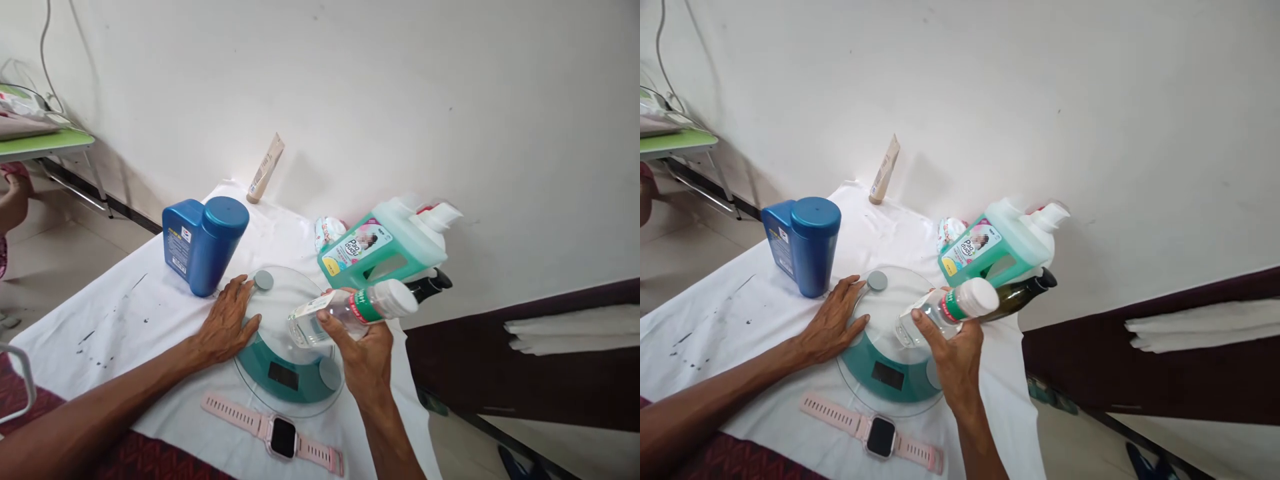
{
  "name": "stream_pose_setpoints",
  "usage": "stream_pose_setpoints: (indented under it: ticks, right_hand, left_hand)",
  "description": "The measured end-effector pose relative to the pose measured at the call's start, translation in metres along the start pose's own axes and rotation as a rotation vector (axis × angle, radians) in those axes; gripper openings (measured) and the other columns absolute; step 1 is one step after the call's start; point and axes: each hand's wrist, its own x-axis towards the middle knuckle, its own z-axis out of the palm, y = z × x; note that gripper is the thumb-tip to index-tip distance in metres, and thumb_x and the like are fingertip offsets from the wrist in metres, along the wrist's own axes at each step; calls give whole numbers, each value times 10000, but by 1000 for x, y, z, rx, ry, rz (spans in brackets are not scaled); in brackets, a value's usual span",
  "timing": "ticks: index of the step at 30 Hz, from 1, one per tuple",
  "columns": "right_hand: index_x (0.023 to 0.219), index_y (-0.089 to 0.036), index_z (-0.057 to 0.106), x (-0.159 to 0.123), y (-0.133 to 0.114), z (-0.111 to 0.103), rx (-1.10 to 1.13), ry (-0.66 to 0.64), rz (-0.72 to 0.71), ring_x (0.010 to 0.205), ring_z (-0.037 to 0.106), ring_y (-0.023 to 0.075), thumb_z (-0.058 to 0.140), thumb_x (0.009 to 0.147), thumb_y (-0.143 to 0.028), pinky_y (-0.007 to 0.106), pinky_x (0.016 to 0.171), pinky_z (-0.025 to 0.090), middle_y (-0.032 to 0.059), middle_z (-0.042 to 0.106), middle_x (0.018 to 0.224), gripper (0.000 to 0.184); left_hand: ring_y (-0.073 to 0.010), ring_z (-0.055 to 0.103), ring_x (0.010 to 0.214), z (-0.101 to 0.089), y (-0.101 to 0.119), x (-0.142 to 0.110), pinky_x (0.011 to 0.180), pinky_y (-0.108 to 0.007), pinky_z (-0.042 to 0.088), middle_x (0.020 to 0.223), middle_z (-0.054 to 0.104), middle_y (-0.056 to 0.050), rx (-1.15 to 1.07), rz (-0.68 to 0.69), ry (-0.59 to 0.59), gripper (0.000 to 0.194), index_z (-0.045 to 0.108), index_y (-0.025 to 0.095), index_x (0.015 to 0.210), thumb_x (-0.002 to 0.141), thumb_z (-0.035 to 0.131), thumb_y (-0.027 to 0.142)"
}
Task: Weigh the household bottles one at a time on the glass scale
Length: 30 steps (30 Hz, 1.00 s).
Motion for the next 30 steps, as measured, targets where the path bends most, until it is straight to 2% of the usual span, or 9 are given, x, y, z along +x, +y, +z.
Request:
stream_pose_setpoints:
  ticks: [8,10,12,14,17,19,23,30]
  right_hand:
    - [1244,-219,669,-6,16,12,-22,-34,-9,1137,690,324,901,691,-528,511,1021,529,110,747,1214,675]
    - [1335,-238,606,-6,20,7,27,-67,-32,1198,662,323,909,686,-523,503,1039,519,118,708,1297,771]
    - [1418,-257,528,-9,28,-1,143,-64,-76,1260,630,326,862,723,-587,503,1044,513,131,651,1381,839]
    - [1417,-255,521,-15,41,-14,237,47,-101,1277,619,327,737,818,-665,510,1021,516,138,631,1386,758]
    - [1237,-210,638,-31,67,-33,198,298,-28,1159,667,309,560,939,-673,497,940,528,130,686,1214,556]
    - [1114,-189,673,-44,84,-41,144,392,63,1035,687,281,518,964,-667,461,866,533,109,701,1073,525]
    - [1032,-186,672,-56,106,-40,139,427,231,874,650,211,509,958,-691,360,733,503,67,677,938,536]
    - [950,-200,658,-41,114,-34,367,442,370,726,570,141,640,877,-702,287,645,474,19,623,850,508]
  left_hand:
    - [-378,410,1481,-4,1,3,1210,-621,405,1571,363,-211,24,12,-13,580,294,200,1540,1023,517,339]
    - [-371,415,1478,-5,2,3,1209,-614,410,1570,364,-205,26,11,-12,576,299,206,1541,1024,516,337]
    - [-366,418,1478,-6,3,4,1208,-609,414,1572,362,-197,28,6,-14,572,303,215,1541,1025,514,342]
    - [-363,410,1486,-6,3,4,1210,-607,416,1574,359,-189,33,0,-23,571,301,224,1541,1026,515,348]
    - [-354,401,1491,-8,5,6,1220,-598,411,1571,360,-185,43,0,-42,571,300,222,1536,1025,524,344]
    - [-349,408,1484,-9,6,7,1222,-594,411,1568,362,-184,49,-4,-54,566,306,216,1530,1025,527,343]
    - [-359,438,1463,-14,9,10,1191,-617,442,1560,370,-182,67,-19,-81,560,326,220,1521,1025,530,380]
    - [-376,445,1452,-19,14,15,1189,-649,437,1546,393,-182,88,-35,-117,560,341,220,1525,1037,517,429]
